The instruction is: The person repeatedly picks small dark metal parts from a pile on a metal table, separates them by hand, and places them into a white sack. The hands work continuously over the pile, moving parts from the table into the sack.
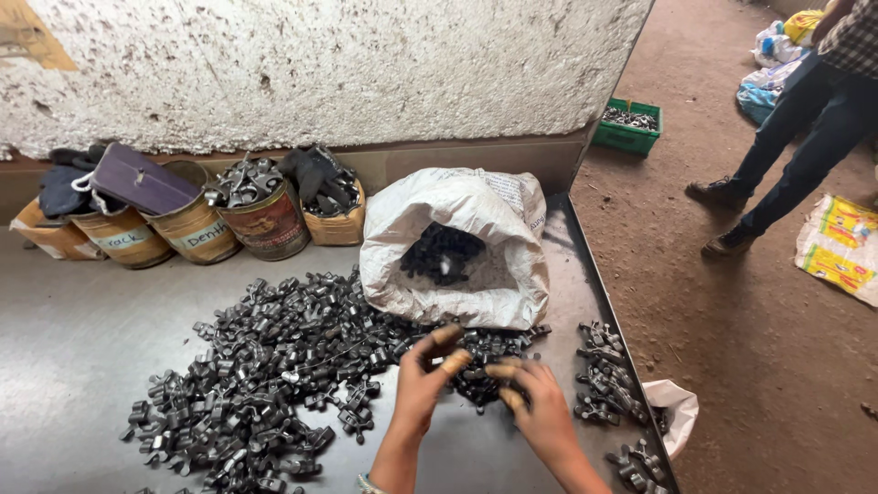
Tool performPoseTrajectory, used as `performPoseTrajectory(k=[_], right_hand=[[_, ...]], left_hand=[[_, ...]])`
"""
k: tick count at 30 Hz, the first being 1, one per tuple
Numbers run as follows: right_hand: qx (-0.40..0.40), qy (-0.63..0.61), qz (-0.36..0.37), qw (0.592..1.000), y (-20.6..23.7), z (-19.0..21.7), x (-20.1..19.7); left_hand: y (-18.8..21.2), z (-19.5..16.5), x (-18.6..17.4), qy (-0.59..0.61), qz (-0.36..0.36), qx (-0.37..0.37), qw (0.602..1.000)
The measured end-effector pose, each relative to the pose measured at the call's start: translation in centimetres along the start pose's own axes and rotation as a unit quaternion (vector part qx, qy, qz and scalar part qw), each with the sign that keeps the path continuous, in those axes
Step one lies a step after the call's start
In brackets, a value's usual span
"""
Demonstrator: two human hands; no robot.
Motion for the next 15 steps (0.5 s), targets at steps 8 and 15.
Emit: performPoseTrajectory(k=[8,15], right_hand=[[-0.088,0.106,0.007,0.99,-3.4,1.9,2.6],[-0.067,0.066,0.078,0.993,-0.2,0.2,2.3]], left_hand=[[1.5,1.0,0.8,-0.477,0.124,0.087,0.866],[5.2,0.8,-0.6,-0.465,0.163,0.087,0.866]])
Point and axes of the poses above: each hand's wrist, its own y-axis away from the middle knuckle, its own x-axis out of the palm, z = x × y, the point moved 4 cm from there along -y, towards the middle knuckle, and after that the axes turned 14 degrees about x, right-handed, at the moved point
